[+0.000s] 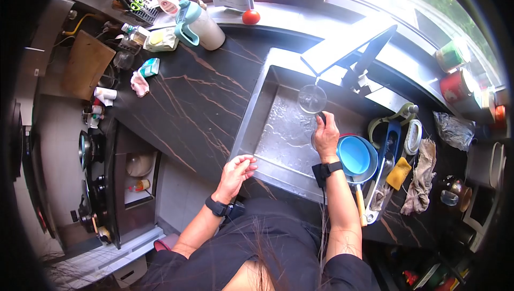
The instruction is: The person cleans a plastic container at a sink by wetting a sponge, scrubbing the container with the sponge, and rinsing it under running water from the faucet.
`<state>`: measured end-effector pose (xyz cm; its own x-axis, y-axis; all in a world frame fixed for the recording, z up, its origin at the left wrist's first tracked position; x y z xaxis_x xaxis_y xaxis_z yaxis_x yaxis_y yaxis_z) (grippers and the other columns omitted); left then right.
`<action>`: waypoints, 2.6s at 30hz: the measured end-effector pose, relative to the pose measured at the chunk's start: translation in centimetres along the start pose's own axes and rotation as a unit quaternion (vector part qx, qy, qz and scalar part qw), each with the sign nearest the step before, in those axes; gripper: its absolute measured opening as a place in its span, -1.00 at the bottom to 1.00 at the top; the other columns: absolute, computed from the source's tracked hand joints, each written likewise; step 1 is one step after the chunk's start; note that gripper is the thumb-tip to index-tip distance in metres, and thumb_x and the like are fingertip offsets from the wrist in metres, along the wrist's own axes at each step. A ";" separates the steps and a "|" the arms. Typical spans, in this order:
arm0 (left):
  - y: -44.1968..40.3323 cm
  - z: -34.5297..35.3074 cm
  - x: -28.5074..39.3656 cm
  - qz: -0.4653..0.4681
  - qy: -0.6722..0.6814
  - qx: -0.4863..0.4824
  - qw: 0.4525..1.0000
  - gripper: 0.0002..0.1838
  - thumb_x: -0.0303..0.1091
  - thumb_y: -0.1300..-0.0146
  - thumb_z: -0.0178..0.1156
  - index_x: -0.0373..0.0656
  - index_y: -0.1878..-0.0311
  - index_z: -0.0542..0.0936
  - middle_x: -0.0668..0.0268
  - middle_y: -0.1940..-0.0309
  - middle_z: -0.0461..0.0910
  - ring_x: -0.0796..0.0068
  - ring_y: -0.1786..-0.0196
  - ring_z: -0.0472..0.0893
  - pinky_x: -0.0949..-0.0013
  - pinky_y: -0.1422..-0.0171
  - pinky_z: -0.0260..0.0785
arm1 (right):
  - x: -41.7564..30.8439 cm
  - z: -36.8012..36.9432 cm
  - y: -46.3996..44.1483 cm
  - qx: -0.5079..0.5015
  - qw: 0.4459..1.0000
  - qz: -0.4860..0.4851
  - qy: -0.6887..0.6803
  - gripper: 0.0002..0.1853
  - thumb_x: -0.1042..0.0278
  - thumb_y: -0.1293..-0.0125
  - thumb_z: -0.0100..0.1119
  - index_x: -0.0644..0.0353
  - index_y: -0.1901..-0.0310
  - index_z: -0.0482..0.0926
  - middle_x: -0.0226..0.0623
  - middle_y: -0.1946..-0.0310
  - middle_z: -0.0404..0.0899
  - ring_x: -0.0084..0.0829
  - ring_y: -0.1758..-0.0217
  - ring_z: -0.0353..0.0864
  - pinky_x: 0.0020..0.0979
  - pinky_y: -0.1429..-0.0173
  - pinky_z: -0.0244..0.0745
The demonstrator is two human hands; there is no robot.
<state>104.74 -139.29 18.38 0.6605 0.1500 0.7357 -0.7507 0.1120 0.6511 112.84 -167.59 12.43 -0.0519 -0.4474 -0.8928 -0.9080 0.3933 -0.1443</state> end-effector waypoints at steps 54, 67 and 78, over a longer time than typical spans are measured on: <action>-0.6 1.1 0.1 -0.001 -0.013 -0.004 1.000 -0.74 -0.24 -0.38 0.05 -0.16 -0.02 0.48 0.33 0.04 0.55 0.53 0.07 0.56 0.48 0.01 0.37 | 2.8 3.9 0.0 -0.122 0.638 0.329 -0.686 -0.74 0.07 -0.43 -0.09 0.07 0.10 0.41 -0.40 0.37 0.50 -0.51 0.46 0.41 -0.45 0.36 0.40; -0.5 1.0 0.1 0.007 -0.007 -0.006 1.000 -0.73 -0.26 -0.38 0.05 -0.19 -0.03 0.47 0.31 0.05 0.55 0.56 0.10 0.58 0.55 0.07 0.39 | 1.7 3.8 -0.4 -0.087 0.677 0.324 -0.655 -0.74 0.11 -0.45 -0.11 0.13 0.12 0.42 -0.32 0.33 0.53 -0.52 0.44 0.43 -0.49 0.35 0.42; -0.3 1.4 0.3 0.004 -0.019 -0.016 1.000 -0.72 -0.23 -0.37 0.05 -0.17 -0.03 0.46 0.32 0.04 0.54 0.52 0.06 0.55 0.48 0.01 0.36 | 0.5 4.1 2.6 -0.139 0.526 0.407 -0.734 -0.58 -0.02 -0.45 -0.20 0.04 0.51 0.36 -0.53 0.77 0.20 -0.63 0.83 0.05 -0.54 0.68 0.05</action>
<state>105.19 -140.66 18.66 0.6543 0.1132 0.7478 -0.7555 0.1431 0.6394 112.22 -163.49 9.83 -0.2784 0.9604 -0.0081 -0.8696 -0.2484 0.4266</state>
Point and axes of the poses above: each hand's wrist, its own y-axis away from the middle knuckle, its own z-axis out of the palm, x = y × z, the point moved 3 cm from there along -y, towards the middle knuckle
